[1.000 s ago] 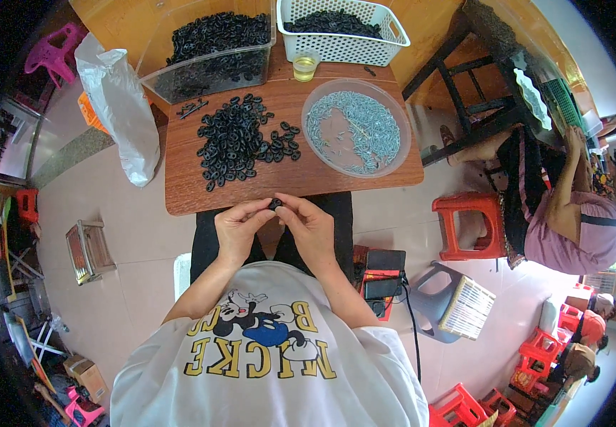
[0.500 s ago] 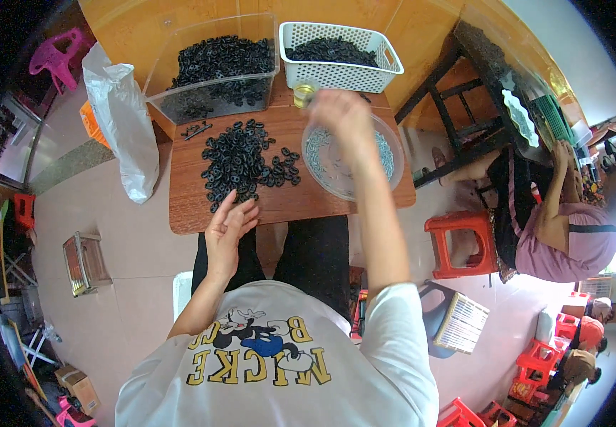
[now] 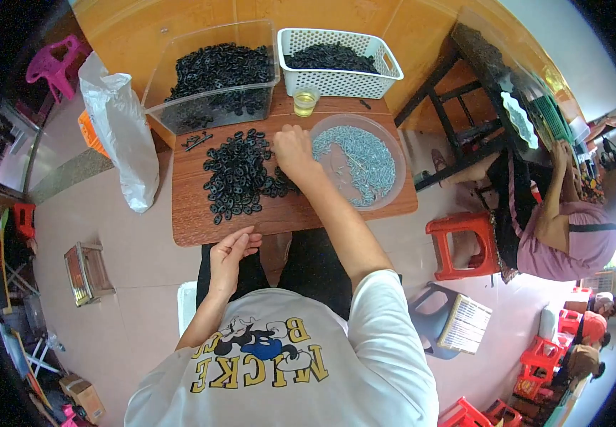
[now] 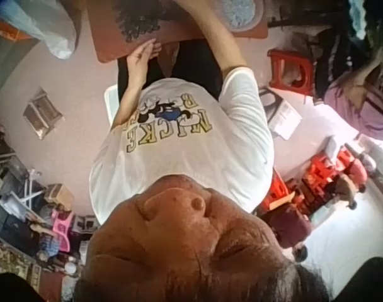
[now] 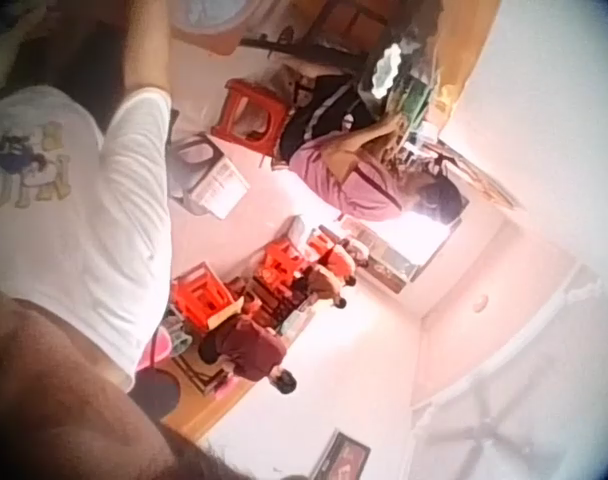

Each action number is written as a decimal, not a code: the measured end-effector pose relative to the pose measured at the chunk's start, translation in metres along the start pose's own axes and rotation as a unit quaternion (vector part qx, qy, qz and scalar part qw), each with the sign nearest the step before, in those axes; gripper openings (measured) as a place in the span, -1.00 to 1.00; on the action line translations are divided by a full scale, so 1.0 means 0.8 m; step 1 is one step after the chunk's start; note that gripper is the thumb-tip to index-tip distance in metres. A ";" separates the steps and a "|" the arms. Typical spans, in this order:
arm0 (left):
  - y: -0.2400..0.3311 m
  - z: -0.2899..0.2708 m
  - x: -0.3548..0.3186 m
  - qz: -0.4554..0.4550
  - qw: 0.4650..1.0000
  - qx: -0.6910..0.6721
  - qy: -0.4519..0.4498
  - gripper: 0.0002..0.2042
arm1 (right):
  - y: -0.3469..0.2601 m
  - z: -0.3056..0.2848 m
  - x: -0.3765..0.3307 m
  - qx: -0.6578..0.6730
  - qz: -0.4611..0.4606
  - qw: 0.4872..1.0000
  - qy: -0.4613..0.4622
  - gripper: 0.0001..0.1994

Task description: The person assembles small rubber components by hand on a work table.

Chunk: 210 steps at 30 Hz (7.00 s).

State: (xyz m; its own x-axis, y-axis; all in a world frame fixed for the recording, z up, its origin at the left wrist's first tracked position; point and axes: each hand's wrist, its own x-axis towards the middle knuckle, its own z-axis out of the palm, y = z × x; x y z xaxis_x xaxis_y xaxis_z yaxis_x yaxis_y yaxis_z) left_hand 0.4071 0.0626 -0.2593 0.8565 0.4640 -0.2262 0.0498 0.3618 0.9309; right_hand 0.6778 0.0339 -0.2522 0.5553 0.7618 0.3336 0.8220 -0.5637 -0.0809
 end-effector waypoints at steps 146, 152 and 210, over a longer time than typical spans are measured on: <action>0.022 0.014 0.070 0.382 0.726 0.572 -0.024 -0.80 | -0.102 -0.097 -0.253 0.707 0.319 0.628 0.055 -0.89; 0.020 0.020 0.074 0.431 0.701 0.566 -0.057 -0.77 | -0.091 -0.087 -0.255 0.714 0.328 0.616 0.059 -0.87; 0.002 0.025 0.000 0.083 0.994 -0.029 -0.071 -0.71 | -0.110 -0.100 -0.247 0.718 0.266 0.643 0.011 -0.68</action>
State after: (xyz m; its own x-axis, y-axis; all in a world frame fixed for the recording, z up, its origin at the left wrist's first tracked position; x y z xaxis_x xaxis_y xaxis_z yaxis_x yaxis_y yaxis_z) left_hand 0.4171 0.0472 -0.2518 0.9143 0.4043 -0.0242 -0.1244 0.3372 0.9332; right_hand 0.4857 -0.0925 -0.2359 0.8173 0.5694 -0.0884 -0.2054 0.1445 -0.9680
